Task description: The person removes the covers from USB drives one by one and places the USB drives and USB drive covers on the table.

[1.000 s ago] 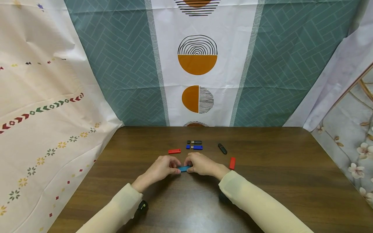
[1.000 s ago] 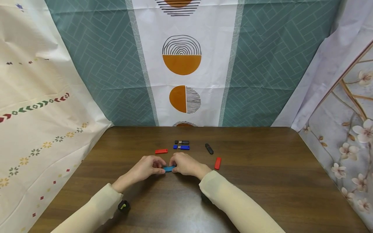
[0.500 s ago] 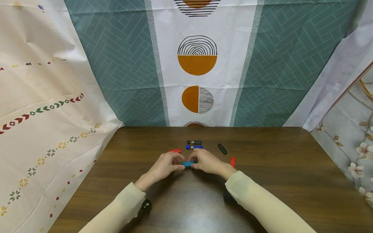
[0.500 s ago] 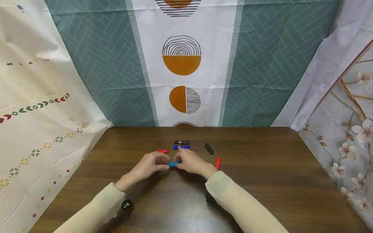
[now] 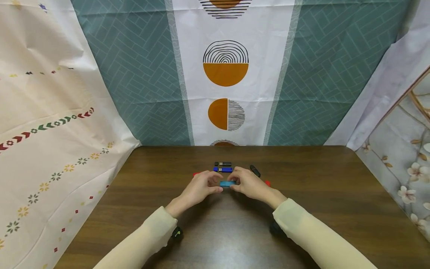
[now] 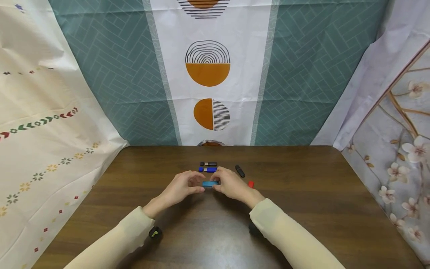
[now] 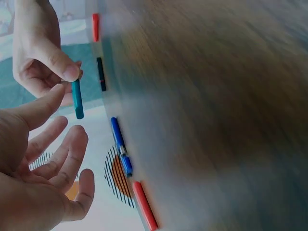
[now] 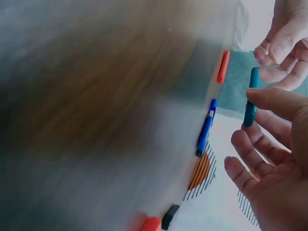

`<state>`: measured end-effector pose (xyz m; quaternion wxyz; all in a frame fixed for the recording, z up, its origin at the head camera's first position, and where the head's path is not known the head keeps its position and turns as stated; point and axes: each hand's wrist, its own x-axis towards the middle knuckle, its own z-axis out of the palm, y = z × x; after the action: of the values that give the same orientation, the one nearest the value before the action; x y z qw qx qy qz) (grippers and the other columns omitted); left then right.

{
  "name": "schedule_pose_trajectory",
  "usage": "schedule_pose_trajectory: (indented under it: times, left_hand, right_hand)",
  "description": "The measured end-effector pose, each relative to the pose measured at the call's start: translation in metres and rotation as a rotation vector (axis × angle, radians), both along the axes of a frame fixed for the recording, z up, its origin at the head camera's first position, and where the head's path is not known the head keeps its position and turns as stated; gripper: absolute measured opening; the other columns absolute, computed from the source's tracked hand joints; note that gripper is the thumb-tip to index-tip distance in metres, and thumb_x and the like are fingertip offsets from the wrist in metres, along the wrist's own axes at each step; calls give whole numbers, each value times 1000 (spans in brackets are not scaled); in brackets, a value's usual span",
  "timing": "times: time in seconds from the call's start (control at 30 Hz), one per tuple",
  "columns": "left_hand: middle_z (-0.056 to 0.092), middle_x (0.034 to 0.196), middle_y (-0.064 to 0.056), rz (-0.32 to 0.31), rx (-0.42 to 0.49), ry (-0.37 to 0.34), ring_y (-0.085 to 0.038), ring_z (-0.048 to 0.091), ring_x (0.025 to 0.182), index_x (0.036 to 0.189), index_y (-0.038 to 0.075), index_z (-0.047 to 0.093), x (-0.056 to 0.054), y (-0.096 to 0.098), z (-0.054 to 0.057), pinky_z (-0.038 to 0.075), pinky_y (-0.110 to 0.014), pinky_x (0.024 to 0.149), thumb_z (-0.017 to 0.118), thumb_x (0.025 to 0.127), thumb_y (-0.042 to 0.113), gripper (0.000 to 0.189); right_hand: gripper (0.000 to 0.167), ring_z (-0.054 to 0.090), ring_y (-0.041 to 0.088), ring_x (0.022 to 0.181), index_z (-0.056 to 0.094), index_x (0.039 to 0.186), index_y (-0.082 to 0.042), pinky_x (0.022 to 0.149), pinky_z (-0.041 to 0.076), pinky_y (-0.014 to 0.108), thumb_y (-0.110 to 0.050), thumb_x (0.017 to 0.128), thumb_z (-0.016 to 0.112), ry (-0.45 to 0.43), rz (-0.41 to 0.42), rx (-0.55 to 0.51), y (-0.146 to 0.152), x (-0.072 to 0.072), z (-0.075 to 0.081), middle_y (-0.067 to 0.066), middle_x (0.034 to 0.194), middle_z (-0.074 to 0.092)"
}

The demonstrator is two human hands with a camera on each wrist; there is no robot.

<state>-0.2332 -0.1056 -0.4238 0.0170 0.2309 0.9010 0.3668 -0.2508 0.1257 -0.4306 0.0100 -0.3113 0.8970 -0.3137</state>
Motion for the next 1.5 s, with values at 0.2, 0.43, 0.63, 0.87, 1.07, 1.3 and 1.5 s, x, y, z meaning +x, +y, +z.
schedule_pose_trajectory:
  times: [0.2,0.43,0.63,0.87,1.07,1.3,1.5]
  left_hand:
    - [68,104,-3,-34,14,13,-13,65,89,122,12,72,-3,13,1,56,-35,81,81,93,18,31]
    - [69,101,1,-37,14,36,-12,64,87,118,13,74,-5,25,-1,56,-31,78,81,93,19,28]
    - [69,96,4,-54,35,23,-11,66,85,117,12,74,-5,34,-3,56,-28,76,80,93,18,25]
    - [70,91,7,-80,55,25,-8,66,81,111,12,75,-5,42,-5,55,-27,73,81,92,15,20]
    - [70,89,7,-101,52,19,-8,65,80,110,13,75,-4,49,-6,55,-25,72,81,92,15,19]
    - [69,88,9,-107,35,9,-6,64,79,110,13,75,-5,55,-8,54,-24,71,81,93,16,18]
    - [69,88,8,-118,37,12,-5,64,78,110,13,75,-7,59,-10,54,-23,70,81,93,17,18]
  right_hand:
    - [17,63,17,86,75,109,-6,75,53,25,-5,93,79,52,-2,-23,12,5,1,0,100,60]
    - [19,61,15,85,75,110,-7,75,53,27,-5,92,80,94,-29,-23,25,9,2,-1,99,60]
    - [17,60,18,82,76,106,-6,71,52,26,-4,90,81,119,-31,-50,35,12,-3,1,96,59]
    - [18,59,13,81,75,106,-7,71,53,25,-4,90,82,122,-42,-52,45,18,-4,0,95,58]
    - [18,58,13,80,75,106,-7,69,52,24,-3,89,81,125,-47,-57,51,23,-5,-2,95,57]
    - [18,58,10,82,76,106,-8,72,53,26,-2,89,81,130,-56,-63,55,26,-7,-3,97,58]
    - [19,59,10,83,76,105,-9,73,55,27,-1,89,82,127,-61,-76,58,26,-7,-3,97,58]
